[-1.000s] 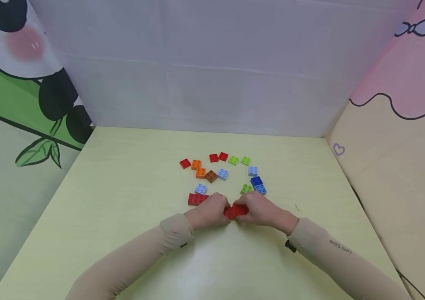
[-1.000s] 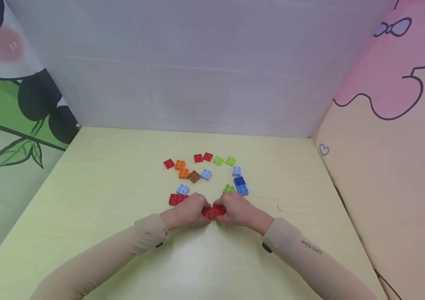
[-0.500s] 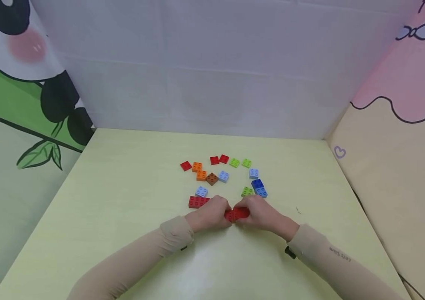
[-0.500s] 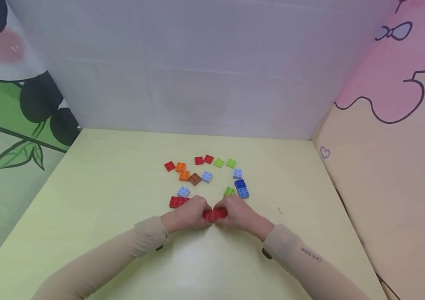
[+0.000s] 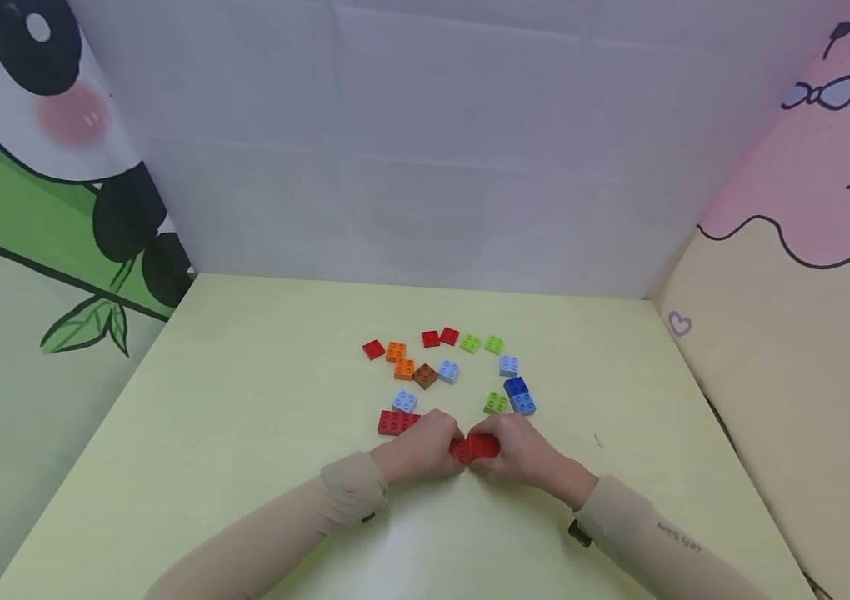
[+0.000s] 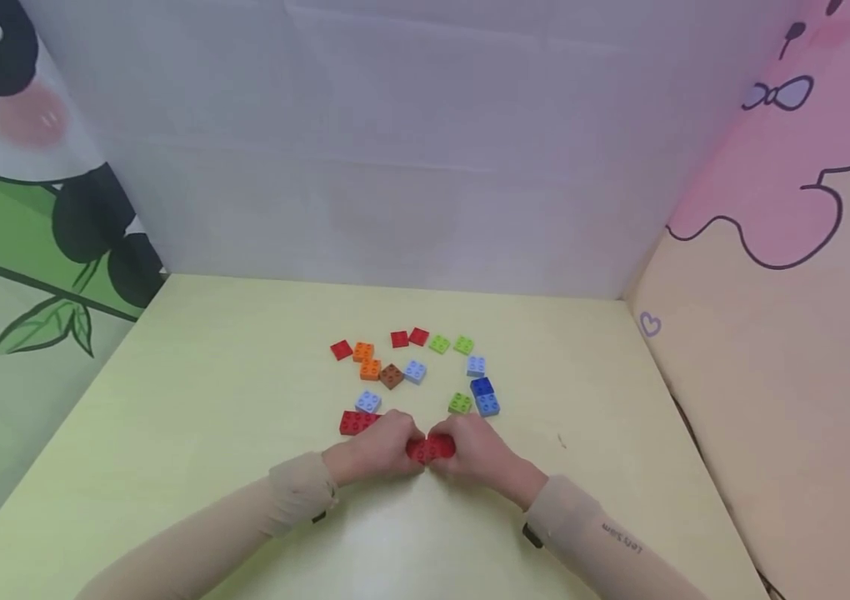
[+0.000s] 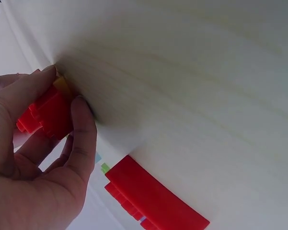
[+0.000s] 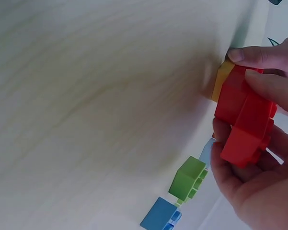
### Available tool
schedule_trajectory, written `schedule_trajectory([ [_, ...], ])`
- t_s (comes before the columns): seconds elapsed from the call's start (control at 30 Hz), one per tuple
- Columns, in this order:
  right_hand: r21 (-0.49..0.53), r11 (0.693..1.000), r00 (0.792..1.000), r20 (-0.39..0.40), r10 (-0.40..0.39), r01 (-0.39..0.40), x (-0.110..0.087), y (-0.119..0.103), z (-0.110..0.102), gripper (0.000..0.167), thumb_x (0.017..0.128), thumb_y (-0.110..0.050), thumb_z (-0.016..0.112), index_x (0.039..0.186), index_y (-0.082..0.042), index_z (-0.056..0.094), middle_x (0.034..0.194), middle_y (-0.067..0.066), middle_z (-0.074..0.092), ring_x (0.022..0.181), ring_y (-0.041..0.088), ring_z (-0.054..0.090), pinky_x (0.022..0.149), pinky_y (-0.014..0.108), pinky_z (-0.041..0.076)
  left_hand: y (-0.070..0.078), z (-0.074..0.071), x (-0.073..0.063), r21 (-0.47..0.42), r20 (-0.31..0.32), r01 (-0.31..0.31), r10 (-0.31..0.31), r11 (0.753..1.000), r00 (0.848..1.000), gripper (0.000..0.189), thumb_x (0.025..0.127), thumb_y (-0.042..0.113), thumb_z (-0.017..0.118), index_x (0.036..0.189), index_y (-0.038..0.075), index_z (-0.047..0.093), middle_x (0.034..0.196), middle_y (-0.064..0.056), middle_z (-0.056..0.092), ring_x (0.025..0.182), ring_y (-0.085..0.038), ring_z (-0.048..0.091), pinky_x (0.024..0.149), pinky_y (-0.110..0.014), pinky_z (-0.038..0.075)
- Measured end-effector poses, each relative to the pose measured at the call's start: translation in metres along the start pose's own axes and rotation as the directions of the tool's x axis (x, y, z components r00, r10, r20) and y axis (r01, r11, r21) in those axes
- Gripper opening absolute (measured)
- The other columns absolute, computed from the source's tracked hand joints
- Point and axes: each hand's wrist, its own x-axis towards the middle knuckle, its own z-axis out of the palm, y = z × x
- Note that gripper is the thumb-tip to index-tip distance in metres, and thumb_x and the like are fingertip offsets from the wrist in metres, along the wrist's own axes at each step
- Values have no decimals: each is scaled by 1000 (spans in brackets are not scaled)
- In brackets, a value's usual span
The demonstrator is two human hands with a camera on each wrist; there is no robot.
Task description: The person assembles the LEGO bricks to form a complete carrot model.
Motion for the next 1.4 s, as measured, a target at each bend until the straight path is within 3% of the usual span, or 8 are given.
schedule_trajectory([
  [0.23, 36, 999, 1000, -10, 28, -28, -6, -1, 4, 26, 76, -19, 82, 99, -15, 74, 81, -14, 59, 73, 10, 53, 62, 26, 47, 0, 6, -1, 7, -3, -20, 20, 1000, 1000, 7, 81, 16, 75, 78, 16, 68, 59, 6, 54, 57, -8, 51, 54, -21, 41],
  [0.47, 62, 998, 999, -44, -4, 6, -7, 2, 7, 24, 76, -20, 82, 98, -15, 74, 81, -14, 59, 73, 10, 53, 62, 25, 48, -1, 6, -2, 3, -6, 7, -7, 1000, 1000, 6, 81, 17, 75, 79, 16, 69, 60, 5, 55, 58, -9, 51, 54, -21, 41],
  [0.67, 79, 997, 999, -38, 12, -9, -9, 1, 9, 23, 76, -19, 81, 98, -15, 73, 81, -14, 58, 74, 11, 53, 62, 26, 48, 0, 7, -4, -11, -5, 16, -16, 1000, 1000, 7, 80, 16, 76, 80, 15, 69, 60, 5, 54, 58, -9, 50, 55, -21, 41],
  [0.97, 32, 999, 999, -36, -5, 6, -4, 4, 7, 23, 75, -22, 81, 97, -16, 74, 78, -14, 57, 71, 10, 52, 61, 26, 47, 0, 6, -7, 38, -89, -50, 53, 998, 995, 12, 77, 15, 76, 72, 16, 65, 58, 6, 50, 59, -11, 46, 54, -23, 38],
  [1.13, 39, 999, 1000, -23, 18, -17, -3, 2, 4, 23, 76, -21, 81, 98, -16, 74, 79, -13, 57, 72, 10, 52, 60, 27, 46, -1, 3, -6, 47, -69, -60, 64, 997, 996, 12, 77, 14, 77, 74, 16, 66, 58, 6, 51, 57, -10, 46, 52, -22, 37],
  [1.4, 14, 1000, 1000, -17, 25, -25, -2, 3, 3, 25, 75, -21, 81, 99, -16, 74, 80, -13, 56, 74, 11, 50, 62, 28, 45, 0, -6, -9, 75, -52, -26, 30, 997, 998, 14, 76, 17, 79, 85, 11, 70, 66, 6, 56, 64, -11, 49, 57, -23, 42],
])
